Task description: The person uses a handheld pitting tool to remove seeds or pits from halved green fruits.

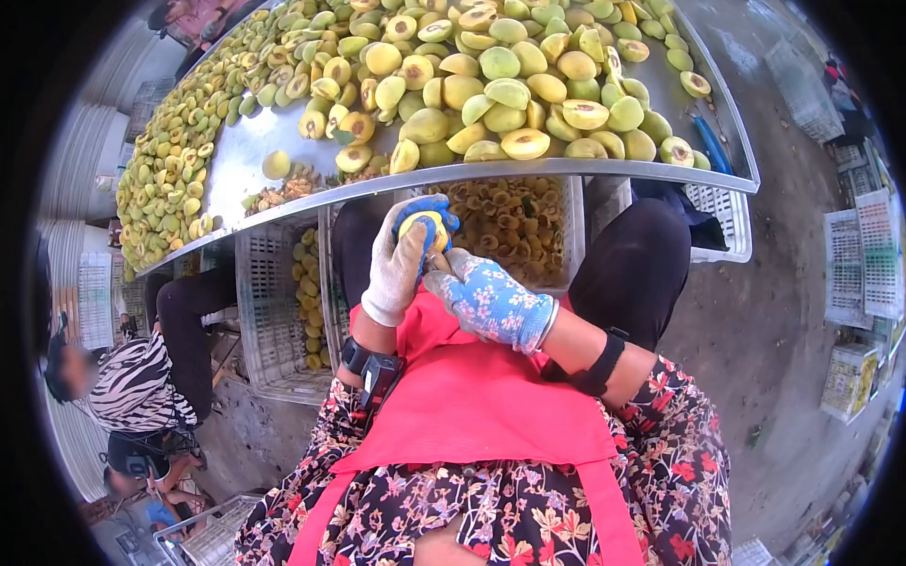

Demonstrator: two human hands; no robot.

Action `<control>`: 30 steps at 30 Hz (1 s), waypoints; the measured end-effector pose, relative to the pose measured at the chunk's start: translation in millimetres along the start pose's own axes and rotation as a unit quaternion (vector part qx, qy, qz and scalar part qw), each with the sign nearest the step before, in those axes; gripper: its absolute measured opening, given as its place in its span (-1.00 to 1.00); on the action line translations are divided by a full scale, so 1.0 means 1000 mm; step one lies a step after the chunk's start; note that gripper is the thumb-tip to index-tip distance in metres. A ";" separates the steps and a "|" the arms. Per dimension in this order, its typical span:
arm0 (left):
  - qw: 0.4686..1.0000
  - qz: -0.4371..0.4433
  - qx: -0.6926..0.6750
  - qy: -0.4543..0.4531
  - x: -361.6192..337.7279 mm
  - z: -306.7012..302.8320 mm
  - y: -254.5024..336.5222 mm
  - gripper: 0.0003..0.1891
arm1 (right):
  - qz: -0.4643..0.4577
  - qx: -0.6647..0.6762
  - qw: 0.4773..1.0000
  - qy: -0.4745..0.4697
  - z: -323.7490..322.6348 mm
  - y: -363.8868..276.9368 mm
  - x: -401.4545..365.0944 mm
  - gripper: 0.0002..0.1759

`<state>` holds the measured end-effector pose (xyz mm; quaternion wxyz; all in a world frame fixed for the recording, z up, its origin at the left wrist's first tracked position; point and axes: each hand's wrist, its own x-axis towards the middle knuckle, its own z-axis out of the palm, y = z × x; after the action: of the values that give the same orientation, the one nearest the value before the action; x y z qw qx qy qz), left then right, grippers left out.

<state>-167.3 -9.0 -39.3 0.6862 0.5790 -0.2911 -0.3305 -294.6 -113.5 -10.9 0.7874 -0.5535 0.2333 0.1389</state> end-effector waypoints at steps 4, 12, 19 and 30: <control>0.998 0.055 -0.008 0.023 0.000 -0.005 -0.018 -0.55 | -0.330 -0.421 0.827 0.173 0.000 0.042 0.018 -0.76; 0.990 0.068 -0.030 0.120 -0.003 0.006 -0.024 -0.61 | -0.287 -0.462 0.813 0.207 0.008 0.030 0.011 -0.76; 0.982 0.075 0.045 0.166 -0.003 0.009 -0.024 -0.66 | -0.299 -0.432 0.824 0.212 0.006 0.030 0.014 -0.75; 0.982 0.076 0.025 0.170 -0.008 0.009 -0.027 -0.61 | 0.033 0.126 0.991 -0.039 0.014 -0.007 -0.008 -0.80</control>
<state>-181.9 -11.3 -64.5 0.7343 0.6196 -0.2216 -0.1665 -295.1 -102.6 2.9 0.8541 -0.4363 0.2361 0.1561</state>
